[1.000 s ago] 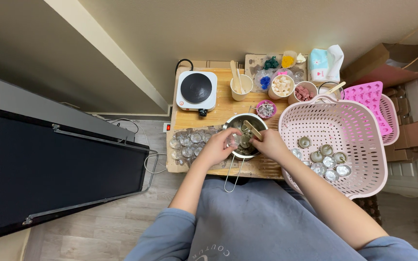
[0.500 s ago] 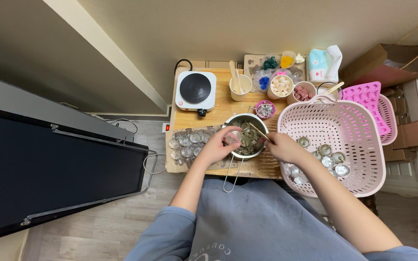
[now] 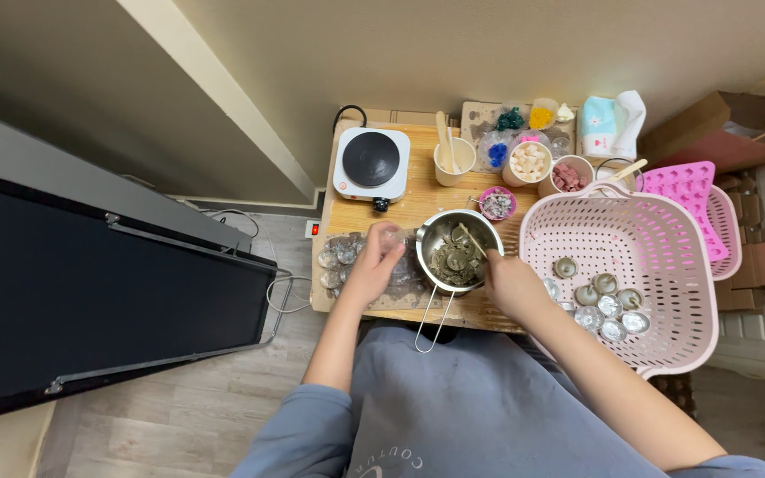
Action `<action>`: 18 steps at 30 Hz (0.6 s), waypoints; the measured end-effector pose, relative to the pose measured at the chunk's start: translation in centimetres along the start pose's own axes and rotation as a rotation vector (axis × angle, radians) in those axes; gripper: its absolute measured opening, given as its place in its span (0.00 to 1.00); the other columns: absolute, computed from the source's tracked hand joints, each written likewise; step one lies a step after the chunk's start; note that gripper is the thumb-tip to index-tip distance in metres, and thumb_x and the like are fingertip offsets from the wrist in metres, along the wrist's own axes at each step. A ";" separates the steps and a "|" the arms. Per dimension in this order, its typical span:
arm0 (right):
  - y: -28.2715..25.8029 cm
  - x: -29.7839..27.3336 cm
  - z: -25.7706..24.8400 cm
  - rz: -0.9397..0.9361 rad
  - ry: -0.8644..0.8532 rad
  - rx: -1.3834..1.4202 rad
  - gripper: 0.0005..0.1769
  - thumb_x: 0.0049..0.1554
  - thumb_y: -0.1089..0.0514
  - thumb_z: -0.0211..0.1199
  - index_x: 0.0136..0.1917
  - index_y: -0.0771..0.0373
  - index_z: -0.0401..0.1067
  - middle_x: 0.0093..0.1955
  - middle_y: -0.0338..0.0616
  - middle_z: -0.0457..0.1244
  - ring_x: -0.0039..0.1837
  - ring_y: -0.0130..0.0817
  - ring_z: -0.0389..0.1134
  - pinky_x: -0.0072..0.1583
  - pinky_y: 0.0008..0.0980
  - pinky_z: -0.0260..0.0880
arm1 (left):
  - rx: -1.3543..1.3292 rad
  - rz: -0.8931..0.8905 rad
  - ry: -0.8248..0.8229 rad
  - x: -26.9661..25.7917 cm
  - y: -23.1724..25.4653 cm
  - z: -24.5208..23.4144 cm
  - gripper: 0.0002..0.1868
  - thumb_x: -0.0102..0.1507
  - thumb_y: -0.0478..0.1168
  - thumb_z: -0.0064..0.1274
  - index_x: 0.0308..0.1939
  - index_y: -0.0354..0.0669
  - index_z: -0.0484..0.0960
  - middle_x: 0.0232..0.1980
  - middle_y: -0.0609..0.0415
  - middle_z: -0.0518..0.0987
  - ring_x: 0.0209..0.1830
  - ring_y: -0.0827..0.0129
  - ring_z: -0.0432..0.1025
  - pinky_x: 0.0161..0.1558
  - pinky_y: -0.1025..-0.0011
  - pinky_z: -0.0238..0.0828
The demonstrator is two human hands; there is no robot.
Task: Scooping wax or substrate into small metal candle tins.
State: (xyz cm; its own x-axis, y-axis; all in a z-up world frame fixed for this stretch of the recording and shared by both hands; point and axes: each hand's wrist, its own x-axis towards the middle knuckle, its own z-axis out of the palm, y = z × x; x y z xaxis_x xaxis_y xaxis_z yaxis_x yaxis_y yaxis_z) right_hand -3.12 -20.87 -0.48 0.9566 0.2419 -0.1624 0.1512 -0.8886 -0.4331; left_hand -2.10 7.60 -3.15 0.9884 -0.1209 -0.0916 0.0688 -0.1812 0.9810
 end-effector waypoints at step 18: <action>0.5 -1.9 0.6 0.054 -0.127 -0.264 0.11 0.62 0.50 0.54 0.51 0.56 0.74 0.33 0.54 0.68 0.37 0.56 0.72 0.40 0.55 0.72 | 0.826 0.046 0.238 -5.7 -3.0 -0.8 0.29 0.59 0.59 0.62 0.62 0.59 0.79 0.68 0.44 0.65 0.72 0.48 0.54 0.68 0.41 0.43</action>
State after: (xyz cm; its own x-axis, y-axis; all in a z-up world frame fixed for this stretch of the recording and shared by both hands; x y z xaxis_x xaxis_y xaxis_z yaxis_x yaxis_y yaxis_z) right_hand -5.06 -21.50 -0.93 0.9287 0.2235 -0.2960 0.1764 -0.9682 -0.1776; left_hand -7.82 9.59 -5.43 0.9962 0.0460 0.0740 -0.0008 -0.8442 0.5360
